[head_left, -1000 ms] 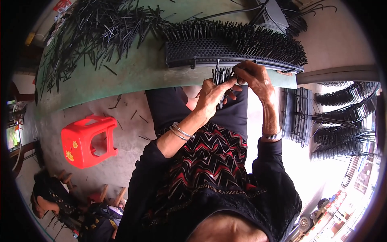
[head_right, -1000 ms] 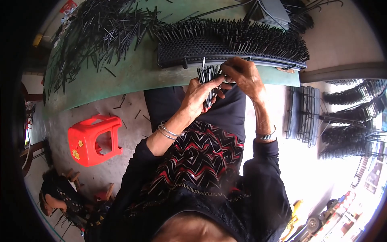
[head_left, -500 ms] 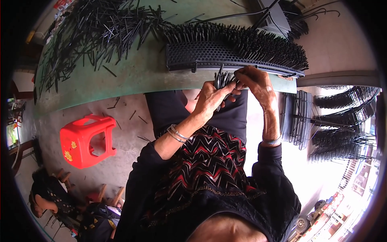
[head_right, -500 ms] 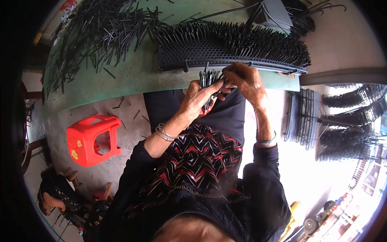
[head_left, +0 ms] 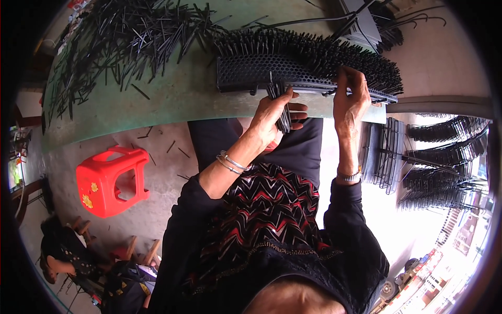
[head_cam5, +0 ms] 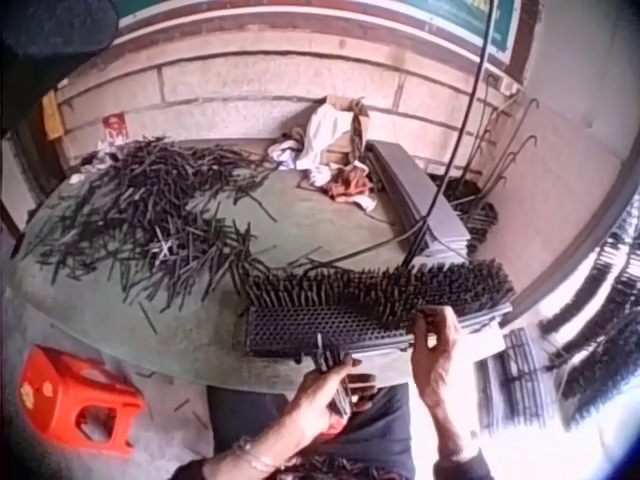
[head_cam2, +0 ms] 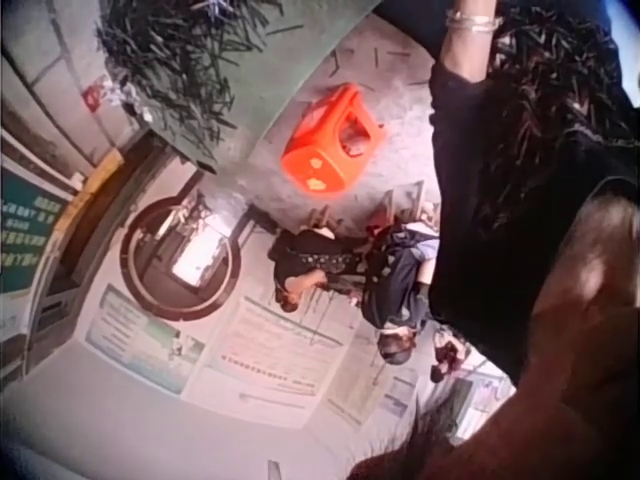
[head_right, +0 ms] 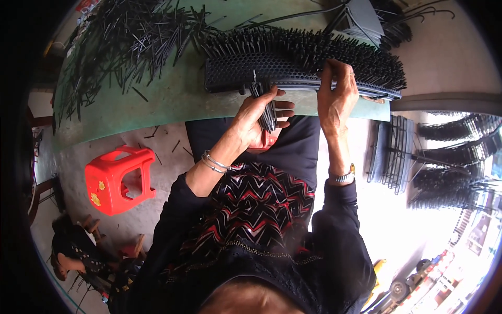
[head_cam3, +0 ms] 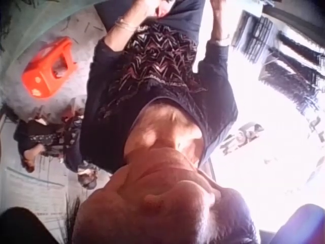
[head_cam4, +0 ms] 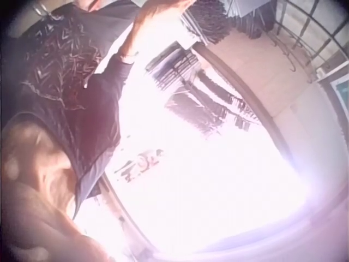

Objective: Manually inserting black pins or bristles into a perforated base plate to assemble a brush.

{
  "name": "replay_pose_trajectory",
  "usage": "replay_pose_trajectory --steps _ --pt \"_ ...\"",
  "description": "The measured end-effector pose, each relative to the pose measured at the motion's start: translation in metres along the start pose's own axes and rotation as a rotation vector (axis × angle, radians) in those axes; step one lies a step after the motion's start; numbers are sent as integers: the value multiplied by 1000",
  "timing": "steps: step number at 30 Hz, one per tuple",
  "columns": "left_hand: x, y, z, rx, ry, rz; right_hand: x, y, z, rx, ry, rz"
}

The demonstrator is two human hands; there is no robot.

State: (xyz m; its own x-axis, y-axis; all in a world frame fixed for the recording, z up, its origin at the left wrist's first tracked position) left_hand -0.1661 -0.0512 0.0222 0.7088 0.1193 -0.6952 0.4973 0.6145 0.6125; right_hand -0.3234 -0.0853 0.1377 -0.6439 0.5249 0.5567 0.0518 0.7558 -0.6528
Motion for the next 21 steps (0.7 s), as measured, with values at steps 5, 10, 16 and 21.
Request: replay_pose_trajectory --steps 5,10,16,21 --pt "6 -8 -7 12 74 22 -11 1 -3 159 132 32" --pt "3 -1 -5 60 63 -35 -15 3 0 140 140 -9" --pt "2 4 -3 51 43 29 -15 -6 -4 116 142 -68" --pt "10 5 -7 1 87 81 -17 -12 -4 59 125 -187"
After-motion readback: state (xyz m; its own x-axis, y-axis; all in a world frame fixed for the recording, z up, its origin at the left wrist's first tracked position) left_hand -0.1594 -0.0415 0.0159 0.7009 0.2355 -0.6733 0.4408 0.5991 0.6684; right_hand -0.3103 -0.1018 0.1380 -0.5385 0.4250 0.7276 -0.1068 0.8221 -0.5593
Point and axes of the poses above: each hand's wrist, its own y-axis away from the middle knuckle, its own x-axis out of the back of the hand, z = x × y, the point moved 6 cm from there along -y, towards the middle knuckle, and after that the axes turned 10 degrees about x, right-handed, at the moved point
